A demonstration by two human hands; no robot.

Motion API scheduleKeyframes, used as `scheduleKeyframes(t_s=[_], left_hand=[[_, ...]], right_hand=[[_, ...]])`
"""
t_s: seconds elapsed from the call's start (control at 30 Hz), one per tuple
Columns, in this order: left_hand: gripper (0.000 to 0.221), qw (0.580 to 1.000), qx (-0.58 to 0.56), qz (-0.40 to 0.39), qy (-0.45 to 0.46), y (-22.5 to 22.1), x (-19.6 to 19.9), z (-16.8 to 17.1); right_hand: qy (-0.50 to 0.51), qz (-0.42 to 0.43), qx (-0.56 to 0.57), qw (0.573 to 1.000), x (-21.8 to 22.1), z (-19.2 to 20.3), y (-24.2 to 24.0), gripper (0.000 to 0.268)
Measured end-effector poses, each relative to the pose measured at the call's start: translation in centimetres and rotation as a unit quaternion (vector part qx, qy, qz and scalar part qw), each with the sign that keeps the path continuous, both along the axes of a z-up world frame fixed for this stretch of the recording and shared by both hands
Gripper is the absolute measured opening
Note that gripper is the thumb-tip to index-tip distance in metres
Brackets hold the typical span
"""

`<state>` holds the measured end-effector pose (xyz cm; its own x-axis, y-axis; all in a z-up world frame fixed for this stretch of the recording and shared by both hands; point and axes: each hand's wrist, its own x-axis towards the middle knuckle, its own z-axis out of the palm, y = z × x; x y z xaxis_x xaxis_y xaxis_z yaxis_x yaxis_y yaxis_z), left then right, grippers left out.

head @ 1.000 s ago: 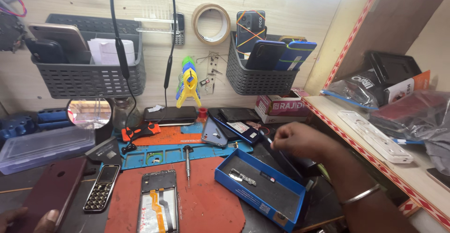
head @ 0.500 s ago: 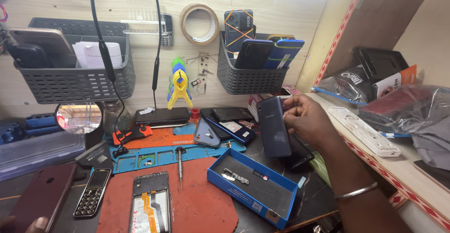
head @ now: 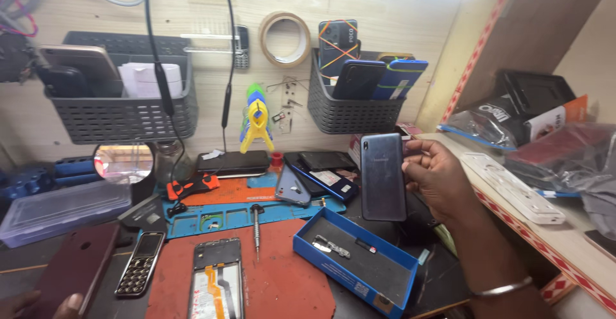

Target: The person disassembles a smartphone by removing the back cover and unscrewing internal components with a screwdriver. They place the removed parts into a blue tray and handle a separate phone case, eventually placing the phone and case on the workbench.

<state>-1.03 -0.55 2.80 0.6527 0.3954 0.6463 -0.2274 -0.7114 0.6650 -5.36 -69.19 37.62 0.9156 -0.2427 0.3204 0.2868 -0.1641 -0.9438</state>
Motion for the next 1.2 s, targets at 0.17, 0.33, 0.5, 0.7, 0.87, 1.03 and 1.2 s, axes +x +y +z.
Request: scheduleKeyframes(t_s=[0.17,0.33,0.5,0.7,0.87,1.03,1.2], left_hand=[[0.027,0.949,0.181,-0.171,-0.192,-8.6,-4.2,9.7],[0.023,0.993,-0.032,-0.080,0.087,-20.4,-14.0,20.8],[0.050,0.981,-0.038,-0.174,0.075,-23.3,-15.6,24.3],[0.064,0.958,0.134,-0.252,0.032,-21.6,-15.2,21.3],[0.054,0.939,0.169,-0.258,0.152,-21.8,-14.8,21.2],[0.045,0.933,0.186,-0.215,0.221,-23.1,-14.5,22.8],[0.051,0.945,0.081,-0.179,0.261,-23.8,-11.7,25.6]], right_hand=[[0.026,0.079,0.015,0.996,-3.1,1.8,6.1,0.039],[0.135,0.222,0.105,0.960,-5.5,-2.1,17.8,0.040],[0.239,0.248,0.130,0.930,-4.8,-5.5,25.8,0.032],[0.252,0.209,-0.028,0.944,-4.9,-6.9,26.2,0.021],[0.137,0.110,-0.402,0.899,-5.8,-7.8,25.1,0.024],[0.141,0.155,-0.443,0.872,-7.5,-10.6,24.2,0.039],[-0.015,0.141,-0.506,0.851,-7.0,-14.3,23.8,0.049]])
